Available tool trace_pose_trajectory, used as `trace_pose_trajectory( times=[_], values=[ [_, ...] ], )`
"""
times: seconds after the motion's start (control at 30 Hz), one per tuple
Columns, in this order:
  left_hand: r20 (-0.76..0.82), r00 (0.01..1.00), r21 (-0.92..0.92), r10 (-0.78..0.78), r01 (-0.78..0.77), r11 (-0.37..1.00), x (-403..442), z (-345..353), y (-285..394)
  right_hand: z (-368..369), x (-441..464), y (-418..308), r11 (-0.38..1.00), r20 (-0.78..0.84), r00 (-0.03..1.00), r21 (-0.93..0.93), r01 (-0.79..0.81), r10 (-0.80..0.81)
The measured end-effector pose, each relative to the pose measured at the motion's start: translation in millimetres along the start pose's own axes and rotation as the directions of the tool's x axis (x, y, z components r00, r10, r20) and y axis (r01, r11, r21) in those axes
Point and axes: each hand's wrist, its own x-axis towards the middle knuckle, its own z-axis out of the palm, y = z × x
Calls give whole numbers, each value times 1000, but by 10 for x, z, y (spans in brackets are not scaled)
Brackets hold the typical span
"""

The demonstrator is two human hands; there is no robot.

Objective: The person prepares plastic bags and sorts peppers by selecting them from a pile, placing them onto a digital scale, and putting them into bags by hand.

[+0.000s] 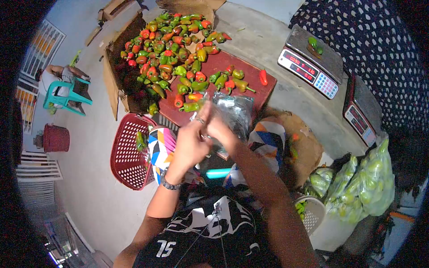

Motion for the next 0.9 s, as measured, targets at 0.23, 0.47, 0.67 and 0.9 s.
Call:
trace_pose_trajectory(
  times=[0.23,0.47,0.67,0.9],
  values=[
    [165,948,-155,-271,296,942,518,-732,73,-1306,-373,-970,878,27,882,112,465,-470],
    [204,936,-416,-287,348,840,895,-1145,195,-2747,-23,-242,933,-442,852,83,350,-281],
    [224,908,-189,-355,398,898,956,-1270,268,-4221,640,2268,975,-818,556,26,-219,147],
    [144,911,-214,-388,411,886,1110,-1480,414,-4710,1290,2980,761,-751,649,-348,-547,123]
  ],
)
